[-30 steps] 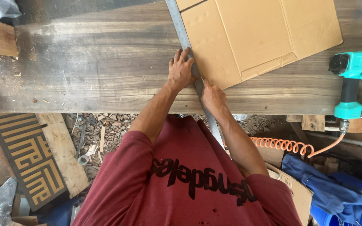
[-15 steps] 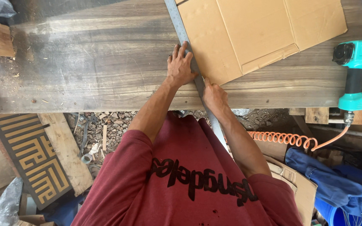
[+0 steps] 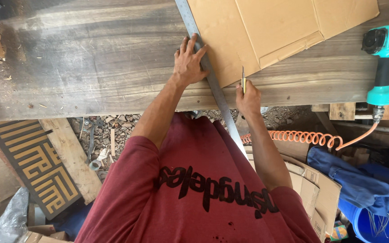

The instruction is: The person uses a metal ruler and a utility knife to cut a large piece of cardboard on a wooden workbench. They repeatedly align the ruler and score the cardboard along straight lines to create multiple rectangular sections.

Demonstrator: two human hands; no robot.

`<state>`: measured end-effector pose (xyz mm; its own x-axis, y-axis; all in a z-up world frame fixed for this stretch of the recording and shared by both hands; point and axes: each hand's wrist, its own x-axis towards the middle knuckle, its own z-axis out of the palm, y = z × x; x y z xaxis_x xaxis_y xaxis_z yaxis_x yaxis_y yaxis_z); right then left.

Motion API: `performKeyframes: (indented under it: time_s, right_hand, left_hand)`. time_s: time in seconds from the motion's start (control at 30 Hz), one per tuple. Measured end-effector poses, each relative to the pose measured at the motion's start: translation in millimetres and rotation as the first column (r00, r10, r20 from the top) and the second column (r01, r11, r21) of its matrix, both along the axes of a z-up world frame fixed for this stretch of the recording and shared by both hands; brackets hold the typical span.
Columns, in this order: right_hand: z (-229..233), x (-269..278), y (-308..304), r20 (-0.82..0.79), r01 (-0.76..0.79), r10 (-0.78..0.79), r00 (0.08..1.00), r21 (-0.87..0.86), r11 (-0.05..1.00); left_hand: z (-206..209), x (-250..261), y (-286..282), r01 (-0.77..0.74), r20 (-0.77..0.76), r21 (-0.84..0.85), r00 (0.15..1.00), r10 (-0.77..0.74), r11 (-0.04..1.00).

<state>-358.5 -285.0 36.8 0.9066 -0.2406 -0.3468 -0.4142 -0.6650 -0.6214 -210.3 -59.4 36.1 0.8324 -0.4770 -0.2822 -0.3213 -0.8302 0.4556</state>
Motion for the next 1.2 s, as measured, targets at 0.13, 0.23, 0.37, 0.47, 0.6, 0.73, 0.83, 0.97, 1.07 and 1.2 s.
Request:
performKeyframes:
  time_s: [0.13,0.23,0.37,0.47,0.6,0.73,0.83,0.97,1.07,1.2]
  right_hand:
    - [-25.1,-10.7,-1.3,0.113,-0.051,0.051,0.992,0.000,0.999]
    - [-30.9,-16.0,10.3,0.119,-0.081,0.087,0.989,-0.051,0.995]
    - [-22.8,-16.2,28.6,0.106,-0.098,0.099,0.989,-0.010,0.995]
    - [-13.5,-16.6,37.9,0.067,-0.095,0.097,0.993,-0.035,0.995]
    - [-7.7,-14.6,45.5,0.106,-0.120,0.127,0.986,-0.071,0.990]
    - [-5.3,-12.0,48.6,0.052,-0.122,0.124,0.991,-0.050,0.991]
    - [-15.3,-5.5,45.4,0.033,-0.160,0.164,0.986,-0.108,0.981]
    - [-13.4,14.0,43.2,-0.007,-0.194,0.195,0.981,-0.096,0.976]
    - [-15.8,29.6,45.3,0.037,-0.249,0.259,0.965,-0.175,0.952]
    - [-8.4,48.4,49.1,0.027,-0.300,0.318,0.948,-0.269,0.915]
  left_hand:
    - [-1.9,-3.2,8.6,0.039,0.020,-0.014,0.999,-0.039,0.999]
    - [-10.6,-7.1,13.5,0.043,0.030,-0.042,0.999,-0.042,0.998]
    - [-12.7,-10.1,17.5,0.065,0.049,-0.022,0.997,-0.064,0.998]
    - [-18.0,-12.4,19.7,0.055,0.051,-0.027,0.997,-0.053,0.998]
    - [-25.3,-13.7,19.4,0.049,0.090,-0.059,0.995,-0.043,0.997]
    - [-24.3,-16.1,19.2,0.033,0.065,-0.102,0.998,-0.026,0.994]
    - [-12.6,-15.9,17.1,0.037,0.028,-0.061,0.999,-0.035,0.997]
    - [-12.0,-17.1,10.2,0.035,0.055,-0.018,0.998,-0.034,0.999]
    - [-9.5,-17.2,6.2,0.049,0.064,0.048,0.997,-0.052,0.998]
    - [-9.6,-15.6,4.9,0.030,0.090,0.044,0.995,-0.034,0.999]
